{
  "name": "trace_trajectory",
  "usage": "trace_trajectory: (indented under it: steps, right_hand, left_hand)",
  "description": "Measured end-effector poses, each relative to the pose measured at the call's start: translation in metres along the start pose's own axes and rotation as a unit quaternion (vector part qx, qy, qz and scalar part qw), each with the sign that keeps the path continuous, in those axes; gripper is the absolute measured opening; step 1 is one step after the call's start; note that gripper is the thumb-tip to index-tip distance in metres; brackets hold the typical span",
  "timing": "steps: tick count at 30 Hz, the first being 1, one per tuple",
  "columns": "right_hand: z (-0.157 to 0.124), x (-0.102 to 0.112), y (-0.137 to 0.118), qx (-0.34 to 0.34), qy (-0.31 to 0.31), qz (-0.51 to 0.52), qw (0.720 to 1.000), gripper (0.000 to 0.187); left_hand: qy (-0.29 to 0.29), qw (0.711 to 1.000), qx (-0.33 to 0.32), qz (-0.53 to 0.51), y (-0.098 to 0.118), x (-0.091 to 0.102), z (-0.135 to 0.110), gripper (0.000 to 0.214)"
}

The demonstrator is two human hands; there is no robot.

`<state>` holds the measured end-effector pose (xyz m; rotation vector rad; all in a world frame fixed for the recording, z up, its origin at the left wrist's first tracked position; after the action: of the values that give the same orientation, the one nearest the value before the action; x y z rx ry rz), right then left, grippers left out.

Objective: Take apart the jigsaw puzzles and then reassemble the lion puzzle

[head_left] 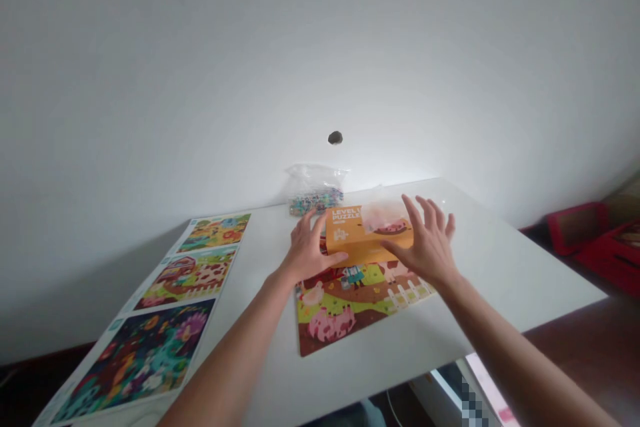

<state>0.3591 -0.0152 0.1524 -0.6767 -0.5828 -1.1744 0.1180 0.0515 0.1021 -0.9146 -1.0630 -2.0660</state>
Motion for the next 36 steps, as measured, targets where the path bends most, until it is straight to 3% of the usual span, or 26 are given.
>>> trace_trajectory:
  steps: [2,4,6,9,12,17,28,32,36]
  right_hand:
    - [0.01,-0.025,0.01,0.043,-0.107,-0.014,0.993,0.096]
    - [0.013,-0.046,-0.002,0.114,-0.167,-0.031,0.979,0.101]
    - [0.015,-0.06,-0.024,0.164,-0.177,-0.043,0.969,0.105]
    - [0.019,-0.076,-0.059,0.21,-0.185,-0.047,0.959,0.105]
    - [0.026,-0.092,-0.066,0.219,-0.214,-0.043,0.951,0.098]
    - [0.042,-0.105,-0.02,0.185,-0.247,-0.042,0.95,0.088]
    - [0.087,-0.116,0.153,0.073,-0.277,-0.105,0.952,0.075]
    - [0.096,-0.116,0.176,0.042,-0.219,-0.081,0.972,0.067]
    - [0.093,-0.105,0.172,-0.027,-0.114,-0.06,0.991,0.048]
  left_hand:
    - [0.027,0.997,0.047,-0.061,-0.022,-0.002,-0.018,0.09]
    - [0.007,0.991,0.069,-0.111,-0.032,-0.013,-0.027,0.08]
    - [-0.037,0.992,0.043,-0.114,-0.027,-0.022,-0.028,0.077]
    - [-0.099,0.993,0.009,-0.063,-0.017,-0.03,-0.025,0.092]
    - [-0.132,0.991,-0.006,-0.02,-0.014,-0.034,-0.025,0.094]
    - [-0.174,0.984,-0.028,0.038,-0.016,-0.045,-0.03,0.086]
    - [-0.207,0.977,-0.042,0.039,-0.01,-0.041,-0.028,0.077]
    - [-0.204,0.977,-0.06,0.036,-0.008,-0.038,-0.024,0.079]
    - [-0.2,0.977,-0.072,0.026,-0.005,-0.035,-0.02,0.076]
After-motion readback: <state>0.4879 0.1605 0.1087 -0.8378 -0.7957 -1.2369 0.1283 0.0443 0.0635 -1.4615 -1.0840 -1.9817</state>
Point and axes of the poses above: each hand's wrist, its own z-axis towards the middle knuckle, its own x-axis out of the back of the hand, y = z × x, the point moved 9 cm from there along z, towards the middle knuckle, and after that the axes turned 3 degrees about x, right-handed, at the moved point
